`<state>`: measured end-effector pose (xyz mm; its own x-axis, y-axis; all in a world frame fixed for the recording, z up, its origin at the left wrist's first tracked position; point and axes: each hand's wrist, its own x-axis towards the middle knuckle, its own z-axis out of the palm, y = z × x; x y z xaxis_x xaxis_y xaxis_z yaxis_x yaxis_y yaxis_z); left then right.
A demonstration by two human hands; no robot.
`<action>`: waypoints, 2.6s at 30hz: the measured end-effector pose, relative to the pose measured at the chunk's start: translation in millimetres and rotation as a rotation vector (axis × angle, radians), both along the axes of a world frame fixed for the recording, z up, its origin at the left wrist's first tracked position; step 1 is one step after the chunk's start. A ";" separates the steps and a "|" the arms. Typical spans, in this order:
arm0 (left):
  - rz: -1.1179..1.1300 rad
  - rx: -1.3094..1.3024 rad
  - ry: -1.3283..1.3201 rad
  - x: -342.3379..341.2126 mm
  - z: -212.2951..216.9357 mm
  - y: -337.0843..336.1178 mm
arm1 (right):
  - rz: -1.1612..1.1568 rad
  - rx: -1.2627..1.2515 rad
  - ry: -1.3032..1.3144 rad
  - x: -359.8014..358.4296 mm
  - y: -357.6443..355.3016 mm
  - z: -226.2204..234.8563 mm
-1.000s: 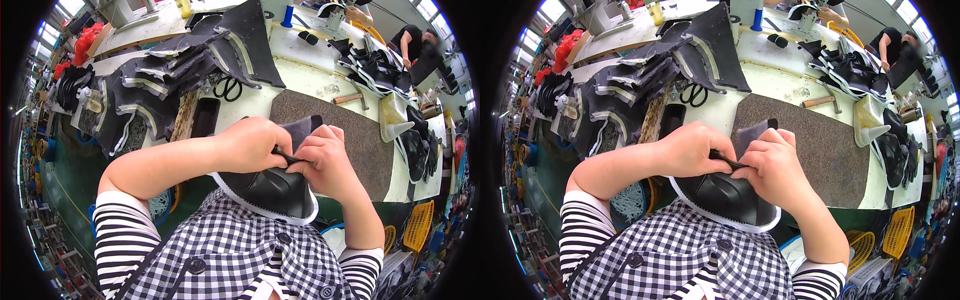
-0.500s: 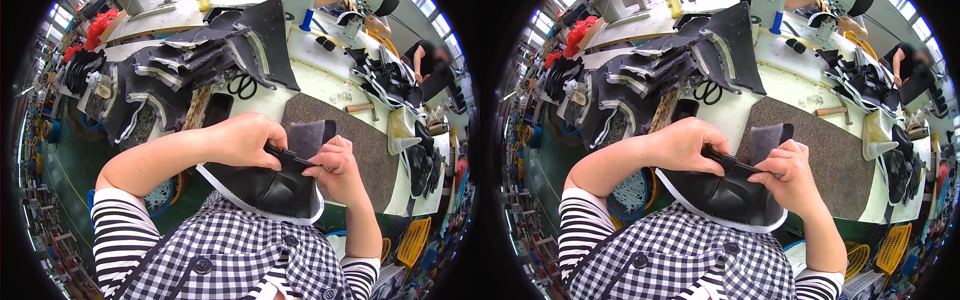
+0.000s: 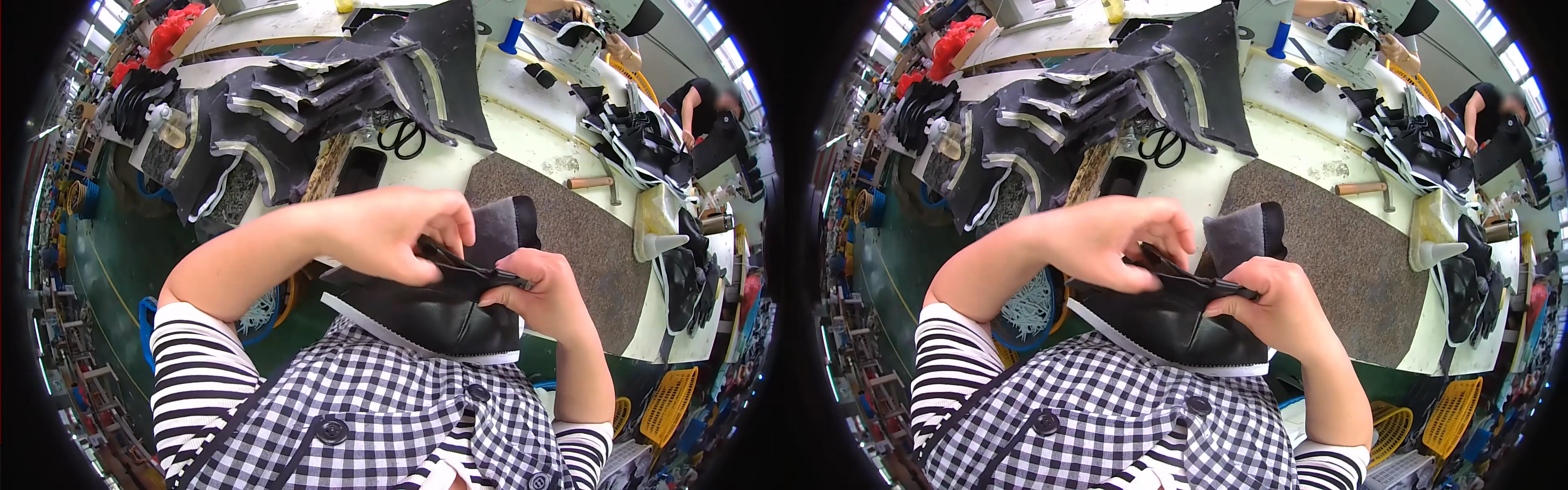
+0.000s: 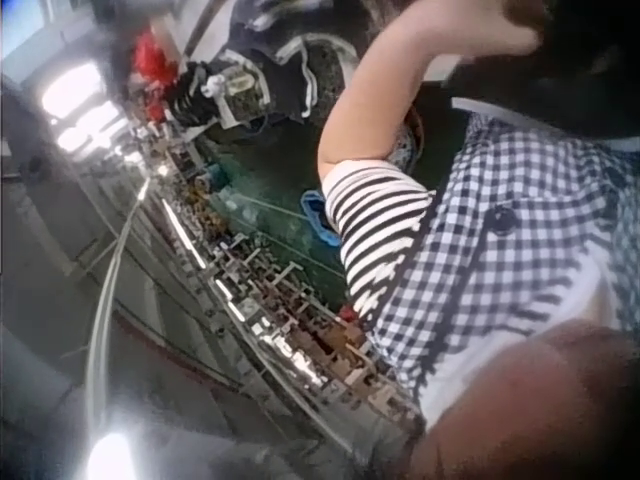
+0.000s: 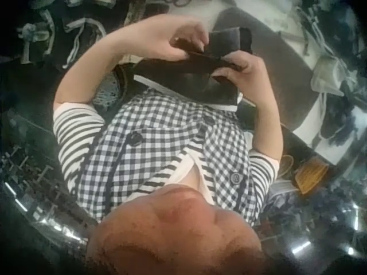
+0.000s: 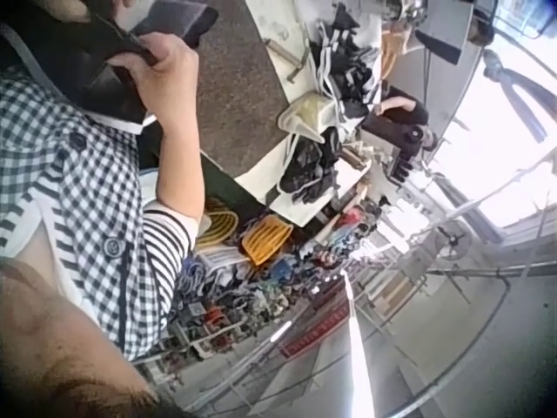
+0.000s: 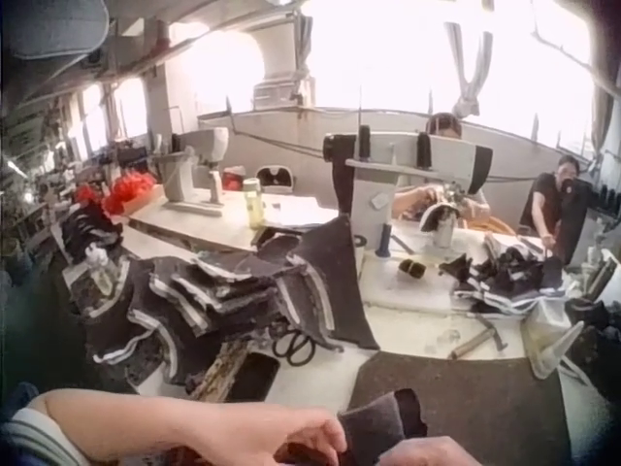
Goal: Aligning and manually pressing together components of a black leather shoe upper.
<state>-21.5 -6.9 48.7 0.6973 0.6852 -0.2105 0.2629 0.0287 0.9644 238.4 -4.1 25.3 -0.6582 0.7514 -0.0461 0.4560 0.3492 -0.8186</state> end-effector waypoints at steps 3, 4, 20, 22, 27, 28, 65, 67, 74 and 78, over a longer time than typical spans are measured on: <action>-0.027 -0.133 -0.211 -14.8 -13.6 4.4 | 0.044 0.045 0.111 -2.0 1.4 -2.8; -0.062 -0.208 -0.207 -16.7 -10.5 9.8 | 0.044 0.023 0.108 -1.4 2.3 -2.7; 0.172 0.117 -0.010 9.4 -36.3 13.3 | 0.108 0.189 0.254 -0.6 2.2 -6.7; 0.201 0.067 -0.065 7.6 -37.2 7.8 | 0.019 0.179 0.242 1.4 0.0 -11.3; 0.273 0.014 -0.106 12.2 -27.4 0.3 | -0.048 0.073 0.224 -8.0 -2.9 1.4; 0.292 0.006 -0.145 14.1 -30.7 -0.7 | -0.058 -0.007 0.240 -11.6 -3.3 6.8; 0.215 0.311 -0.007 -17.3 -43.0 -28.4 | -0.038 -0.237 0.309 -12.0 14.9 -7.8; 0.242 0.304 0.042 -14.1 -44.8 -33.4 | 0.047 0.016 0.148 -29.7 10.3 16.9; 0.247 0.140 -0.086 -17.3 -47.3 -41.9 | 0.033 -0.115 0.262 -30.7 7.0 2.7; 0.319 0.205 -0.075 -15.4 -53.7 -50.1 | -0.120 -0.104 0.232 -35.5 3.0 5.0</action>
